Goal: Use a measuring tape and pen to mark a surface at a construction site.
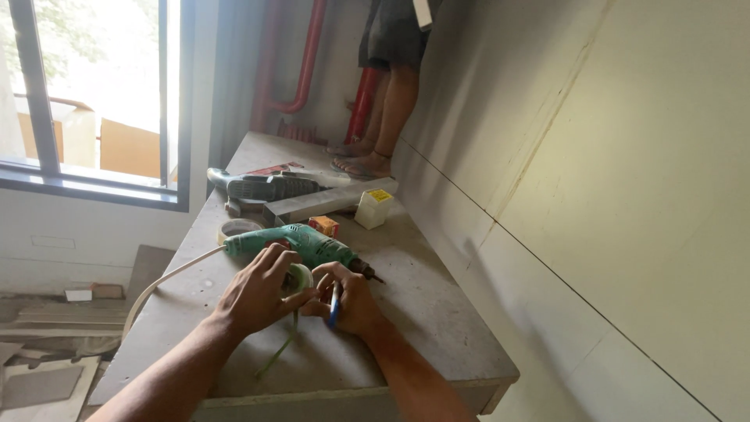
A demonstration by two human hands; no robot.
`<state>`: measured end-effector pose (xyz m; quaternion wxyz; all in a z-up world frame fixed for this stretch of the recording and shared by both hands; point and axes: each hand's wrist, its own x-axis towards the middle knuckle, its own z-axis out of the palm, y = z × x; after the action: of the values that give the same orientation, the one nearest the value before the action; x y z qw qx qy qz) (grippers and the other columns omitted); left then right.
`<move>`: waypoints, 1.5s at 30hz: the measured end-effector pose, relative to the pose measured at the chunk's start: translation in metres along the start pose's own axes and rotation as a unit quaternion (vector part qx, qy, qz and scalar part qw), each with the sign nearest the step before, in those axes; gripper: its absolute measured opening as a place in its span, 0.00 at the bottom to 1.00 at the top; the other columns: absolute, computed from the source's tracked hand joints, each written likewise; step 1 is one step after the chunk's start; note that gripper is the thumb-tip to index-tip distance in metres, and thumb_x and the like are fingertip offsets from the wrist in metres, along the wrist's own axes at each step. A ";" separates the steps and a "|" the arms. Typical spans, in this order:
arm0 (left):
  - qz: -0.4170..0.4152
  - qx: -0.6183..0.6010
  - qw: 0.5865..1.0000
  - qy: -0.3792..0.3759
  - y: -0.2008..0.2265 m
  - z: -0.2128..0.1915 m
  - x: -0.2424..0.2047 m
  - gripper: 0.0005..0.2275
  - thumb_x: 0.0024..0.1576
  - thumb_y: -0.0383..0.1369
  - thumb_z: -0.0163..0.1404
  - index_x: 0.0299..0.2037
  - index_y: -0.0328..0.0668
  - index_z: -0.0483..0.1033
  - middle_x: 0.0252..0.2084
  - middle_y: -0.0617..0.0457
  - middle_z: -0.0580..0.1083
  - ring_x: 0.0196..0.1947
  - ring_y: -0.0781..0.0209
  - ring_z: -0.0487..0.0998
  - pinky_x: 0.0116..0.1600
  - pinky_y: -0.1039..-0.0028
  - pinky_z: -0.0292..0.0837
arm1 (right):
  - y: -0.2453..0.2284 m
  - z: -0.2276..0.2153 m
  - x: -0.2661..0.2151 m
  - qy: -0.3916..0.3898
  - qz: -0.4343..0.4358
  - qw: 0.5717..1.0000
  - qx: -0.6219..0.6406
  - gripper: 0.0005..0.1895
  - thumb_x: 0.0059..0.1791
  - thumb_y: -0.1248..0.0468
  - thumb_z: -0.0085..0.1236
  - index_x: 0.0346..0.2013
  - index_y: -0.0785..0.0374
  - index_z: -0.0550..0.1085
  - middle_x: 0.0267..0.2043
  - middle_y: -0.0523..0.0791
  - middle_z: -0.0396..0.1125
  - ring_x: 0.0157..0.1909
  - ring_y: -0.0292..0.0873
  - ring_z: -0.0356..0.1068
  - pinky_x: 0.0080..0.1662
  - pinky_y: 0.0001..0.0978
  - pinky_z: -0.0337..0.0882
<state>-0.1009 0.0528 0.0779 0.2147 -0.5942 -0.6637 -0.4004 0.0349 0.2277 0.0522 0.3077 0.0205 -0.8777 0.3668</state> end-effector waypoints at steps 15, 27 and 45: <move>-0.023 0.005 0.999 0.022 -0.013 0.008 -0.001 0.27 0.48 0.43 0.63 0.51 0.33 0.70 0.51 0.40 0.71 0.48 0.44 0.79 0.49 0.60 0.79 | -0.011 0.003 0.000 -0.021 0.018 0.999 -0.015 0.42 0.35 0.48 0.79 0.56 0.63 0.71 0.33 0.45 0.75 0.30 0.35 0.73 0.35 0.28 0.75; -0.003 -0.043 0.999 -0.006 -0.004 0.003 0.000 0.30 0.47 0.48 0.64 0.51 0.36 0.68 0.51 0.41 0.70 0.48 0.44 0.78 0.48 0.60 0.79 | -0.024 0.001 0.000 -0.035 0.015 0.999 0.009 0.38 0.41 0.52 0.75 0.58 0.66 0.67 0.37 0.48 0.76 0.34 0.38 0.78 0.38 0.30 0.79; -0.035 -0.086 0.995 0.043 -0.013 0.008 0.000 0.26 0.47 0.42 0.66 0.51 0.35 0.72 0.52 0.39 0.72 0.50 0.45 0.79 0.49 0.60 0.79 | -0.020 0.004 0.001 0.015 -0.034 0.995 -0.088 0.22 0.48 0.65 0.64 0.55 0.67 0.70 0.38 0.48 0.78 0.34 0.38 0.79 0.37 0.28 0.79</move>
<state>-0.1118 0.0597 0.0697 0.1774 -0.5693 -0.6374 -0.4881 0.0377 0.2105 0.0635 0.3340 0.0178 -0.9005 0.2777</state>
